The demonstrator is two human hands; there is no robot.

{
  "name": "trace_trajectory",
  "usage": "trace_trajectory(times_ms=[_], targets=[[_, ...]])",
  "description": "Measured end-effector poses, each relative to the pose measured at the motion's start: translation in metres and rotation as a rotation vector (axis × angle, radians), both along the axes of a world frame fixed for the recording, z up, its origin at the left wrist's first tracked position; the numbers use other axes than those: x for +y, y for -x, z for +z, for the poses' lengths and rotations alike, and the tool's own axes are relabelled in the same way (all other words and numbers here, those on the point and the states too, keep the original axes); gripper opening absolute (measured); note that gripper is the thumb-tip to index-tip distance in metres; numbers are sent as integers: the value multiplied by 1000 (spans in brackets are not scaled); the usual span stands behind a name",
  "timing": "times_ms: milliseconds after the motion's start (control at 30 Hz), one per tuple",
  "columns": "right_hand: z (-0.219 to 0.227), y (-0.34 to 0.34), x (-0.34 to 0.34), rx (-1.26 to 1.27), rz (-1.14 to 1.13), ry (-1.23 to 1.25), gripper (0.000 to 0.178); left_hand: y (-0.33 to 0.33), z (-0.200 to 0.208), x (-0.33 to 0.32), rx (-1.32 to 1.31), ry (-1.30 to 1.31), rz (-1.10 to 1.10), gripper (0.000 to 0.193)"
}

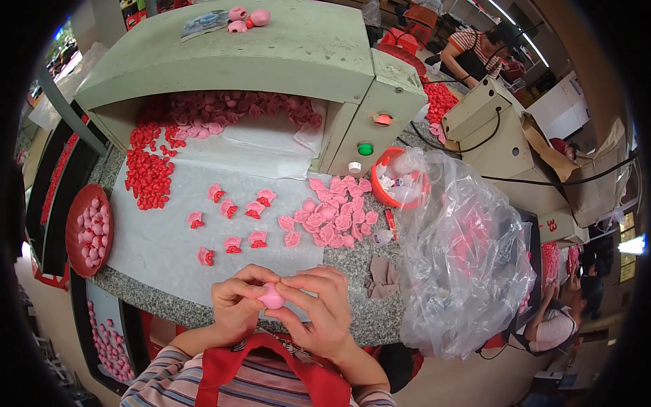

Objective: Gluing small pink plastic toy components together at a factory workbench.

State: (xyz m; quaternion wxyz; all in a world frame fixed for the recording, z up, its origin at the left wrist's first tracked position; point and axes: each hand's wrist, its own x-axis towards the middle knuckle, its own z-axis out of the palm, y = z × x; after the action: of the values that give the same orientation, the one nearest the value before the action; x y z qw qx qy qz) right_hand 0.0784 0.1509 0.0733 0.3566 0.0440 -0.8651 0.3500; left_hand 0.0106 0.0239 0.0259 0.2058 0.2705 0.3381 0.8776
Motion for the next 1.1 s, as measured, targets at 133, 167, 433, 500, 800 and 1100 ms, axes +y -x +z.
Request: trace_trajectory(times_ms=[133, 167, 433, 500, 800, 1100], targets=[[2, 1, -1, -19, 13, 36, 40, 1, -4, 0, -49, -34, -38, 18], [2, 2, -1, -18, 10, 36, 40, 1, -5, 2, -116, -63, -78, 17], [4, 8, -10, -36, -27, 204, 38, 6, -12, 1, -422, -212, -377, 13], [4, 8, -10, -32, -16, 183, 39, 5, -18, 1, -458, -219, -381, 12], [2, 11, -11, 6, 35, 186, 37, 3, -24, 5, -528, -244, -422, 12], [-4, 2, -13, -72, -13, 407, 30, 4, -13, 5, -636, -272, -477, 25]])
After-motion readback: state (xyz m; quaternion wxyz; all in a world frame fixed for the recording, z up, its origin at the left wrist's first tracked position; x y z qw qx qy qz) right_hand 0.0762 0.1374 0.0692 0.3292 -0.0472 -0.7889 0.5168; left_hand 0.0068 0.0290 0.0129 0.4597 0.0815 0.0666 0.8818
